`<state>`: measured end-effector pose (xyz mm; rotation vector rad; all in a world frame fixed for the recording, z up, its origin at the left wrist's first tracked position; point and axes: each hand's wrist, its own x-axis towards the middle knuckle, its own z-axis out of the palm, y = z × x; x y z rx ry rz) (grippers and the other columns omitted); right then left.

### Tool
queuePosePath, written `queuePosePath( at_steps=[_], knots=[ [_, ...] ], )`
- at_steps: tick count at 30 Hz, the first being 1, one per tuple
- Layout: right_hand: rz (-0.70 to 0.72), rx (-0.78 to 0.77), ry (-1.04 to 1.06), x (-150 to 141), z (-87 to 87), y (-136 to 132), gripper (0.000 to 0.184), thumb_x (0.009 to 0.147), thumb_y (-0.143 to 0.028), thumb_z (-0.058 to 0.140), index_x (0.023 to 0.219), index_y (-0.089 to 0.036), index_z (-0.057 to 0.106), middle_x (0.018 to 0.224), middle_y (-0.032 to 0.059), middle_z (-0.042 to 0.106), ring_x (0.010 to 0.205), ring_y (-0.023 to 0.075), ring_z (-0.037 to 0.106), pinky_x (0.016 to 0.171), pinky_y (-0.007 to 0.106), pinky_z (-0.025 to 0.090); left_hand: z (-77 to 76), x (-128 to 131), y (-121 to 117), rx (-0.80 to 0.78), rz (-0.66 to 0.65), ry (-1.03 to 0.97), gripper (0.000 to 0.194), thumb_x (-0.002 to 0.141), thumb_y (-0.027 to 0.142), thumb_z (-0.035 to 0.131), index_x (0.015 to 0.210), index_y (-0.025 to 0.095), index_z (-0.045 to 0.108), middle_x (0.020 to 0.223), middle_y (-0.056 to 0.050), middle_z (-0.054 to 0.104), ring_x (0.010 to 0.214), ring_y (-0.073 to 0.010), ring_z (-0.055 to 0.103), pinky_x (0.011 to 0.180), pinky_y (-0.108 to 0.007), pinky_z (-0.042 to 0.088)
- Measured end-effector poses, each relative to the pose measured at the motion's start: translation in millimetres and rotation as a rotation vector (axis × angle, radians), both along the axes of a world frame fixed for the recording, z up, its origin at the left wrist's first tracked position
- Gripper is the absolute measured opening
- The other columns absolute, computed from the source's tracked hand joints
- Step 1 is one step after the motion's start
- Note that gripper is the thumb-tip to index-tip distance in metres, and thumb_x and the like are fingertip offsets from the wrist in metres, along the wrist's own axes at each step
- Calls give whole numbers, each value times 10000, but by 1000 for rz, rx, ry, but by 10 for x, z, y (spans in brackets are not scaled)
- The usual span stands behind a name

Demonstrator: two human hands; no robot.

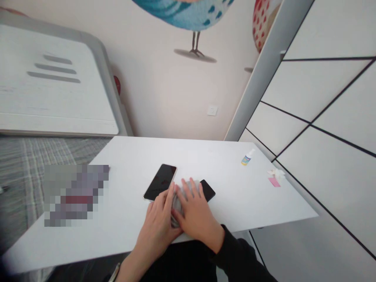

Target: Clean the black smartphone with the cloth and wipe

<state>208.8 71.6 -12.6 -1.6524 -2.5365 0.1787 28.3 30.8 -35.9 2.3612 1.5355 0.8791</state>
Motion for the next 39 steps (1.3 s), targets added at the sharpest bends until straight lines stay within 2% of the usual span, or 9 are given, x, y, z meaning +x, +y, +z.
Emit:
queuePosePath(
  at_steps=[6,10,15,19,25,30,33,36,39],
  knots=[
    [-39,5,5,-22,-41,-32,723,1094,-539,405,1690,-160,249,1750,203,174,1619,449,143,1228,778,168,12,5,6,-42,-3,-28,1260,775,275,878,1678,254,-1,1490,-188,508,1337,-400,530,1067,-548,473],
    [97,-27,7,20,-46,6,748,1043,-621,518,1682,-312,281,1752,49,253,1626,328,208,1299,605,226,37,1,-6,-60,-25,-39,1226,788,214,863,1674,261,17,1536,-195,485,1378,-380,515,1101,-527,462],
    [-11,16,-1,12,-54,36,657,1123,-502,318,1673,-144,301,1740,197,222,1610,454,180,1219,780,199,32,3,1,-97,-13,-76,1399,661,308,994,1668,273,24,1535,-201,476,1390,-408,506,1109,-563,466],
    [116,-10,8,-50,-61,-25,596,1118,-479,379,1678,-294,295,1754,54,248,1635,316,177,1295,635,203,29,0,10,-102,-45,-101,1378,685,234,974,1663,297,6,1570,-192,455,1434,-387,478,1146,-557,446],
    [-60,14,-5,69,-53,83,873,1051,-685,421,1681,-106,248,1741,221,184,1615,453,161,1232,770,174,47,-46,-3,-156,-62,-121,1459,657,232,1002,1673,341,-39,1593,-190,437,1450,-407,469,1148,-582,450],
    [96,-43,-10,-64,-25,-74,851,1021,-681,514,1700,-272,204,1773,48,147,1647,320,99,1306,646,169,53,-76,-13,-143,-113,-122,1407,708,137,944,1667,363,-61,1651,-181,384,1495,-394,427,1182,-583,426],
    [67,-55,-27,-10,8,7,878,1031,-694,477,1689,-162,240,1755,147,193,1633,371,153,1282,684,209,61,-69,-9,-156,-107,-124,1414,706,174,958,1667,368,-62,1633,-176,409,1476,-397,445,1170,-600,438],
    [10,-18,-35,-43,28,61,829,1080,-597,428,1669,-43,241,1735,263,150,1619,458,112,1244,760,195,54,-63,-3,-156,-116,-131,1410,706,143,939,1673,352,-66,1640,-187,403,1481,-406,437,1169,-616,441],
    [124,-16,-36,-243,47,-76,677,1096,-420,451,1678,-126,267,1756,171,168,1636,390,84,1292,685,182,21,-69,-4,-120,-145,-141,1321,726,4,793,1679,336,-60,1703,-190,314,1537,-394,372,1202,-612,416]
  ],
)
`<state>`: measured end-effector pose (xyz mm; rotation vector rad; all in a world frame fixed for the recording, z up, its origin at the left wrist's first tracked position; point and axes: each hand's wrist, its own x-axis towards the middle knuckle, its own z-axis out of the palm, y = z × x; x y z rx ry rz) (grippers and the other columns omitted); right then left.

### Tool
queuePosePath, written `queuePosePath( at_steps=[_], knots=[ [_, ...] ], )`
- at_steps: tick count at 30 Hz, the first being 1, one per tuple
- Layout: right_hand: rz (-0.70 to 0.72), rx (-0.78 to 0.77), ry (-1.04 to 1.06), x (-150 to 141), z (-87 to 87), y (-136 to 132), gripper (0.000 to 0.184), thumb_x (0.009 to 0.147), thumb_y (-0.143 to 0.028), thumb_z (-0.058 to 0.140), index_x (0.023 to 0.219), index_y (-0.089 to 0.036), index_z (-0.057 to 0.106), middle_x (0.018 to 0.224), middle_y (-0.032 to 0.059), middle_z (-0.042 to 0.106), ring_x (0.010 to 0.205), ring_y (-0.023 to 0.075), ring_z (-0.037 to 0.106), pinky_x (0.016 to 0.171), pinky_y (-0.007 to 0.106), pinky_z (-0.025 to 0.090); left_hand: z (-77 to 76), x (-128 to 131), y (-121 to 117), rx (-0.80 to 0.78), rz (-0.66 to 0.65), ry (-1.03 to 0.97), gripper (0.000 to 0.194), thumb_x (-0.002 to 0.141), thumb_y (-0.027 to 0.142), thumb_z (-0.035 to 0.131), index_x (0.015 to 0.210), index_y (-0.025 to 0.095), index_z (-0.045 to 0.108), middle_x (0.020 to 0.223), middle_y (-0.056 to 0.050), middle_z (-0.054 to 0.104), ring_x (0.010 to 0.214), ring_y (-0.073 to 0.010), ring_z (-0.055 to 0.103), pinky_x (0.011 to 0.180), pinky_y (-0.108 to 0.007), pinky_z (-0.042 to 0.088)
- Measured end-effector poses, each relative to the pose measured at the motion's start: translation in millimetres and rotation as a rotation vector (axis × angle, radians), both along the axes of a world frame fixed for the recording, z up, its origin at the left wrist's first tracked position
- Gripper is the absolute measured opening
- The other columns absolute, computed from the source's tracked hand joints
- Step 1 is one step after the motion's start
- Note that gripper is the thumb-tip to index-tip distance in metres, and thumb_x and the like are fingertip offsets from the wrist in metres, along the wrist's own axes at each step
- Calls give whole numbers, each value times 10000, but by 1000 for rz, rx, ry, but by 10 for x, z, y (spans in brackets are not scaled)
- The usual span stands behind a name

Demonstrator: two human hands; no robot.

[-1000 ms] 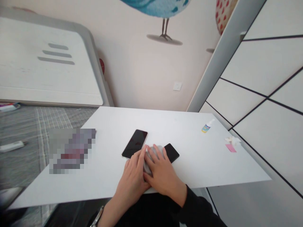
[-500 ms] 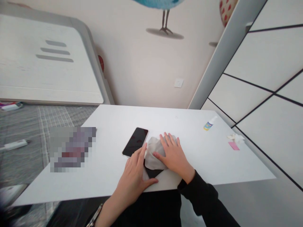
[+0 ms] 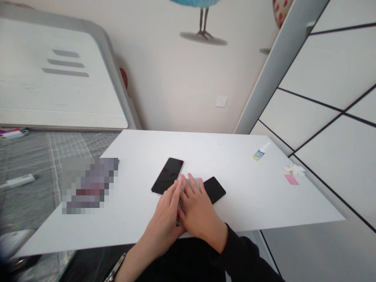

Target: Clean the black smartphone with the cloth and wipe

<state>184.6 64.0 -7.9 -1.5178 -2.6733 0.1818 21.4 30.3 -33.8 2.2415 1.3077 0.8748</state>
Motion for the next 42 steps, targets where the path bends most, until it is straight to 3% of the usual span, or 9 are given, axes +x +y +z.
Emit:
queuePosePath(
  at_steps=[5,9,13,16,22,25,29,34,42],
  knots=[
    [130,0,1,-38,13,-291,641,1112,-326,366,1688,-103,194,1760,129,161,1643,327,107,1310,632,207,-51,-8,-8,23,38,-5,1289,696,-79,621,1678,333,-104,1712,-200,291,1564,-371,351,1214,-602,409],
    [49,30,-14,429,-70,-233,631,1132,-481,325,1701,-250,181,1756,29,223,1631,247,205,1293,571,304,-25,1,-3,-12,50,-16,1366,730,68,839,1677,355,-103,1697,-191,331,1548,-397,379,1196,-605,433],
    [-207,116,-43,731,-152,-27,629,1134,-425,262,1668,-92,278,1724,202,262,1584,411,300,1197,741,330,32,12,4,-30,2,-18,1491,661,166,976,1677,368,-97,1678,-182,368,1524,-411,412,1193,-610,439],
    [-250,158,-37,514,-169,2,657,1124,-408,301,1646,-10,292,1711,284,227,1589,477,231,1205,786,247,35,12,1,-32,-4,-13,1461,681,151,961,1679,370,-83,1673,-181,372,1515,-415,421,1193,-625,436],
    [0,94,9,-110,-94,-279,624,1093,-304,379,1686,-159,252,1757,93,213,1641,319,128,1316,604,212,-57,-8,-16,10,-7,4,1236,740,-63,635,1689,313,-61,1736,-174,256,1599,-345,288,1250,-593,372],
    [30,56,15,-51,-43,-325,674,1066,-286,421,1687,-119,219,1756,104,194,1635,314,170,1315,594,231,-69,-10,-16,20,26,18,1240,726,-50,628,1689,311,-65,1735,-192,250,1587,-362,316,1231,-601,394],
    [-38,41,6,143,-23,-158,651,1092,-425,436,1674,-171,291,1742,69,271,1607,290,277,1304,558,285,-11,-2,-6,18,5,-4,1327,747,98,839,1683,341,-70,1704,-204,313,1556,-403,368,1197,-613,433],
    [-181,90,3,27,-68,46,666,1107,-429,403,1656,-65,307,1739,219,203,1612,427,195,1267,684,252,33,0,-2,-7,-11,-20,1444,678,177,962,1677,378,-61,1696,-194,338,1540,-419,394,1184,-615,445],
    [4,44,33,-127,-20,-271,667,1064,-247,408,1689,-107,218,1762,152,132,1637,392,55,1305,666,184,-41,-22,-14,26,27,12,1156,769,-26,577,1696,303,-30,1722,-194,272,1570,-367,343,1209,-588,410]
  ],
)
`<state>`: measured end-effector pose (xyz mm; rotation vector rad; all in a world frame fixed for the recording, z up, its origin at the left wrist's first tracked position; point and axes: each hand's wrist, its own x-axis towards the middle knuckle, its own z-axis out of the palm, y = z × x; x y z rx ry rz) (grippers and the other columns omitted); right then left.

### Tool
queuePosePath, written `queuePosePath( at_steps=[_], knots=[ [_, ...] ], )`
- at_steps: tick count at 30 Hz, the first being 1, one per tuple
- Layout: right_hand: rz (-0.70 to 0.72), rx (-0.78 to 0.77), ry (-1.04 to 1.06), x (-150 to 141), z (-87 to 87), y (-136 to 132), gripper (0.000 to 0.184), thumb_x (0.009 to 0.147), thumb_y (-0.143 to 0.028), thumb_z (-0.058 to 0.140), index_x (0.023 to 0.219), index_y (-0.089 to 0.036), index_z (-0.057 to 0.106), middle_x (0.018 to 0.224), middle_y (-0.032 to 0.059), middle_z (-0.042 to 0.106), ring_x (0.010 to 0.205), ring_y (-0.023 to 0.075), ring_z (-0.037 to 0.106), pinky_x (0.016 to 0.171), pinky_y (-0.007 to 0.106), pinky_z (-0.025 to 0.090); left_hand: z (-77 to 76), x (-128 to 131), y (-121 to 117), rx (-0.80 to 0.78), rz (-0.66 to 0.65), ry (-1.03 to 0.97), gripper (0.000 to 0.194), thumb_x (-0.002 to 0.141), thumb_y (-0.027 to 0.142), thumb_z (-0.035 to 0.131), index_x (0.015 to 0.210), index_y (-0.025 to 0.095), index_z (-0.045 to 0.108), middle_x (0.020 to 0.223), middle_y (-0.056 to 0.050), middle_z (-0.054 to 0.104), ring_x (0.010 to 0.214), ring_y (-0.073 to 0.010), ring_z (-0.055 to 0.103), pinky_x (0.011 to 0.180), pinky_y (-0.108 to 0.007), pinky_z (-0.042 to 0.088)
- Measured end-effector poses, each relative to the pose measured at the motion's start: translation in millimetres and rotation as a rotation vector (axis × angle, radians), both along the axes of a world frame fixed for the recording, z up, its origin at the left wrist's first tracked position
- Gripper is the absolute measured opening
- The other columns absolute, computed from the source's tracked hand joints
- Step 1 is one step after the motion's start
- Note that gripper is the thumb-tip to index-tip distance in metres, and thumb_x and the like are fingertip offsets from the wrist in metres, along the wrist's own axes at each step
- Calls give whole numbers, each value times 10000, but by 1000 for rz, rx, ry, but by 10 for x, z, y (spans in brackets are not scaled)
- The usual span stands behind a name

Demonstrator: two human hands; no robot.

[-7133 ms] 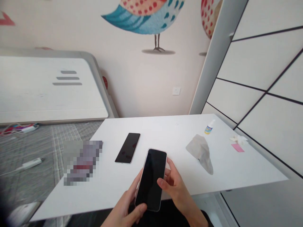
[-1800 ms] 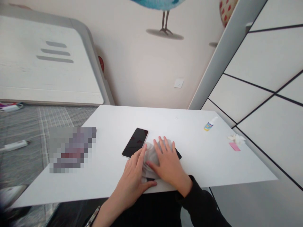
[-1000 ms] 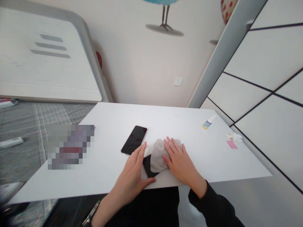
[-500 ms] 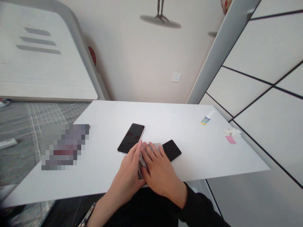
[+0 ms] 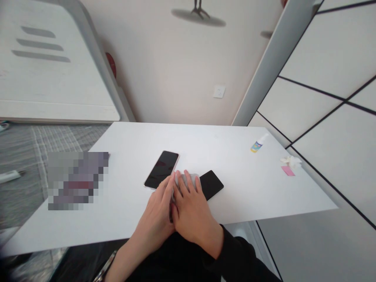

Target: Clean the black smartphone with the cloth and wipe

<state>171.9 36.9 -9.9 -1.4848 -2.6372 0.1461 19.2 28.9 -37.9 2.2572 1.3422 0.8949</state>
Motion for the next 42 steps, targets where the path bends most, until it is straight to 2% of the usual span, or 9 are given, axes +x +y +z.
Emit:
queuePosePath(
  at_steps=[4,10,15,18,20,26,30,34,42],
  knots=[
    [7,-4,-2,165,1,-65,671,1082,-313,433,1696,-162,209,1769,104,144,1642,341,113,1304,631,239,39,3,10,-13,-12,-6,1235,744,38,707,1688,314,-42,1694,-203,314,1545,-391,376,1195,-594,429],
    [-138,46,-43,615,-119,49,608,1114,-468,385,1684,-286,274,1770,30,184,1629,315,200,1280,620,284,81,1,35,-76,-14,15,1396,711,209,945,1671,362,-57,1671,-186,361,1510,-400,424,1173,-592,456],
    [-298,88,-58,919,-175,242,648,1117,-489,326,1676,-165,289,1749,147,235,1592,378,290,1212,686,342,102,-3,45,-75,-30,20,1393,712,177,939,1674,376,-48,1670,-169,382,1494,-411,447,1173,-608,449],
    [-322,112,-53,822,-176,247,660,1112,-462,345,1671,-115,294,1744,195,223,1600,421,243,1234,711,271,107,1,37,-69,-35,10,1374,726,175,928,1678,379,-42,1661,-166,397,1491,-418,456,1175,-614,449],
    [-291,110,-45,654,-157,168,667,1098,-467,399,1677,-153,295,1754,162,209,1619,412,184,1255,683,259,96,3,27,-63,-44,6,1341,754,176,909,1680,381,-40,1669,-165,389,1504,-409,445,1185,-613,446],
    [-1,31,30,340,-49,-58,618,1085,-320,399,1684,-235,273,1763,30,214,1633,244,197,1325,528,222,47,-7,17,-20,-71,16,1294,779,63,814,1683,355,-65,1734,-181,279,1579,-383,341,1230,-597,411],
    [-145,27,59,429,-49,131,696,1046,-482,508,1659,-198,342,1738,101,291,1604,306,283,1299,589,251,69,6,25,-54,-75,-1,1242,822,165,844,1683,372,-26,1692,-163,369,1536,-377,417,1209,-607,434],
    [-237,51,65,329,-83,301,690,1056,-473,487,1635,-114,381,1727,208,269,1598,402,262,1275,679,203,78,32,22,-41,-60,22,1207,863,171,804,1681,373,-60,1724,-154,320,1572,-369,357,1226,-625,404],
    [-72,-16,95,98,-54,175,660,1068,-434,470,1662,-185,329,1759,118,211,1636,347,151,1309,636,173,23,44,-12,-12,-64,15,1176,798,42,621,1687,313,-100,1772,-166,186,1619,-377,244,1245,-637,374]
  ],
)
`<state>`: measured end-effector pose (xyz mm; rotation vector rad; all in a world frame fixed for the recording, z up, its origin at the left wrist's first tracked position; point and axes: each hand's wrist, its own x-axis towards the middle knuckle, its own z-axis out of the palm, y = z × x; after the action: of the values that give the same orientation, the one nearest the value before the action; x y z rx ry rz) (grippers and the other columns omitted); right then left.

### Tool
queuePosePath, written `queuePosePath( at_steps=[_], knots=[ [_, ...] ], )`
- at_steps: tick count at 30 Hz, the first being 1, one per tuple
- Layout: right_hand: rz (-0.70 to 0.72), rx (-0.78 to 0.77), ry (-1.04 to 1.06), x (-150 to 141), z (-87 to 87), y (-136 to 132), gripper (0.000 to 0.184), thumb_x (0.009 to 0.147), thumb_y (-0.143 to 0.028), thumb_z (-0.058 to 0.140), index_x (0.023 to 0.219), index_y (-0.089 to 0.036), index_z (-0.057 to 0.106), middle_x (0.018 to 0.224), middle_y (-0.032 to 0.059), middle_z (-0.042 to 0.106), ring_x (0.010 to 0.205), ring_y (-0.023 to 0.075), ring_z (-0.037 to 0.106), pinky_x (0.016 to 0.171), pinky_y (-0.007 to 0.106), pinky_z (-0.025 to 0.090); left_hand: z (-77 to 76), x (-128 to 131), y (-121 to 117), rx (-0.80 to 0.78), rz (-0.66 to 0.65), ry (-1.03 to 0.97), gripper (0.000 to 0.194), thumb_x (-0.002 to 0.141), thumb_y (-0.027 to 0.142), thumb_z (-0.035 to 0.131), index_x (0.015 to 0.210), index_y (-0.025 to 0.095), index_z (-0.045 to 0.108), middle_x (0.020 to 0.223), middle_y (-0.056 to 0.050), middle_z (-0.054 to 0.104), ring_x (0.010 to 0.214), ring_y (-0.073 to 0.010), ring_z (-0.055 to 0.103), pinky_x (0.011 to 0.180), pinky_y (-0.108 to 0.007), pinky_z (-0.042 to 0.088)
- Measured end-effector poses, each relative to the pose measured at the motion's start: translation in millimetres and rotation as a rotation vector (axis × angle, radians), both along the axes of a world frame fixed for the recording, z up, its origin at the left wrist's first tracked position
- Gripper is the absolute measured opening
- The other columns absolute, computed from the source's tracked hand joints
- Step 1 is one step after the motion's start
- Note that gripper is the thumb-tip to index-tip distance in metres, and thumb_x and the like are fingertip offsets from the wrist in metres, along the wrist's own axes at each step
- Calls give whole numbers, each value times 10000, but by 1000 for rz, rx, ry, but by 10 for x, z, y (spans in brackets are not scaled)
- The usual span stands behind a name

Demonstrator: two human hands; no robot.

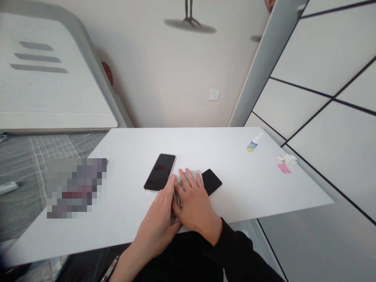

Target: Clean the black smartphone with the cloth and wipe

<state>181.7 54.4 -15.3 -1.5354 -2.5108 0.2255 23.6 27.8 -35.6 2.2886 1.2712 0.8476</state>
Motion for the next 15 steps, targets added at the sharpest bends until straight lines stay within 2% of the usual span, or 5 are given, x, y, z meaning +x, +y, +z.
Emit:
queuePosePath(
  at_steps=[5,8,11,13,15],
  knots=[
    [106,-24,-18,81,55,-170,699,1060,-351,453,1684,-123,236,1761,84,187,1647,260,116,1341,521,179,-34,6,-14,9,23,10,1198,717,-14,538,1691,289,-90,1782,-161,140,1623,-354,241,1256,-605,374],
    [110,-21,-39,224,46,-283,661,1093,-344,399,1698,-174,194,1770,33,141,1646,226,123,1334,502,221,-39,1,-6,17,35,29,1148,816,24,565,1681,314,-132,1771,-185,174,1593,-372,319,1217,-618,419],
    [5,-2,-50,532,-25,-253,626,1114,-423,384,1695,-254,223,1762,-3,195,1633,223,194,1312,507,286,-12,-1,1,2,40,43,1165,897,170,702,1673,324,-153,1730,-212,287,1546,-410,398,1167,-631,468],
    [-106,19,-59,770,-84,-149,616,1118,-436,364,1685,-215,266,1751,55,244,1619,268,249,1285,552,327,11,4,4,-20,48,45,1238,870,206,780,1669,330,-158,1703,-215,344,1526,-423,427,1150,-628,486],
    [-219,54,-64,917,-127,-39,625,1120,-419,332,1670,-124,290,1736,160,258,1612,347,251,1254,648,325,26,13,7,-29,53,43,1250,867,185,784,1665,338,-166,1691,-209,367,1517,-420,441,1155,-630,481]
  ],
)
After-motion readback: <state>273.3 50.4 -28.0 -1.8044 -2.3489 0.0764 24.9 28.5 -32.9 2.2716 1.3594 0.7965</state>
